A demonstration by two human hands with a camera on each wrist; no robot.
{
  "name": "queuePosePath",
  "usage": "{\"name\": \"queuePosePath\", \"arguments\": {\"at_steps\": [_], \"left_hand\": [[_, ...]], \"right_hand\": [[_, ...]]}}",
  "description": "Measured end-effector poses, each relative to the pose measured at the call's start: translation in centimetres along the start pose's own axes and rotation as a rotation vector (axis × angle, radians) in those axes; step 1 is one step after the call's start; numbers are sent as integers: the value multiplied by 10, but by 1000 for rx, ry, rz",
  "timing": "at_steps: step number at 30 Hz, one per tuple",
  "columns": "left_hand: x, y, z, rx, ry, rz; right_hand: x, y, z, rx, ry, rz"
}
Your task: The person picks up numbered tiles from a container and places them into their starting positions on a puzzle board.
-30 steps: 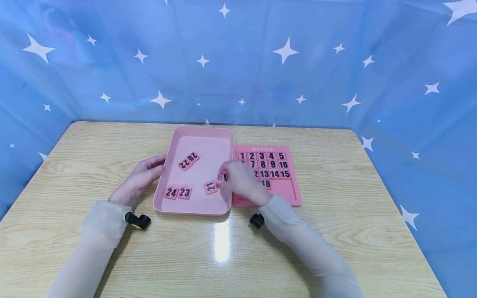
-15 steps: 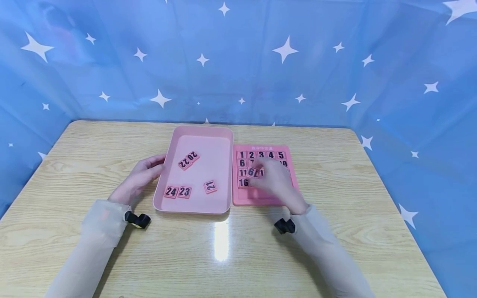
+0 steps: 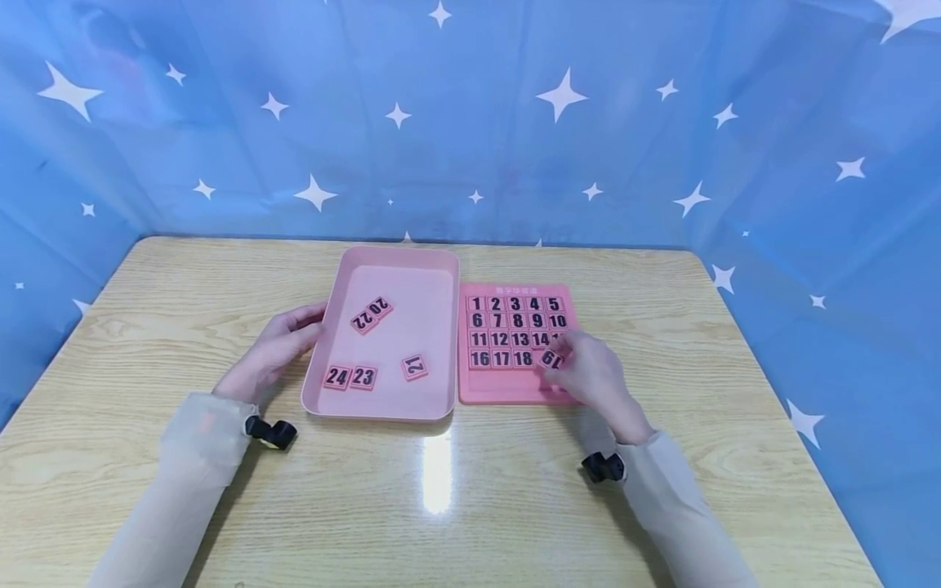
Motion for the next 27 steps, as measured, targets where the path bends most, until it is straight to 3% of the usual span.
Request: {"name": "queuePosePath", "arguments": {"at_steps": [10, 27], "left_hand": [[0, 1, 1, 8, 5, 0], [0, 0, 1, 7, 7, -1]], "right_hand": [[12, 18, -4, 52, -38, 29], [13, 16, -2, 36, -52, 28]]}}
Point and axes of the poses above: each hand's wrist, its own z-axis away from the middle knuckle, its own x-axis out of the palm, y = z × x, the point moved 7 cm from there along -z, towards the middle knuckle, and after that the axes turned 6 degrees about -y, right-handed, at the moved point
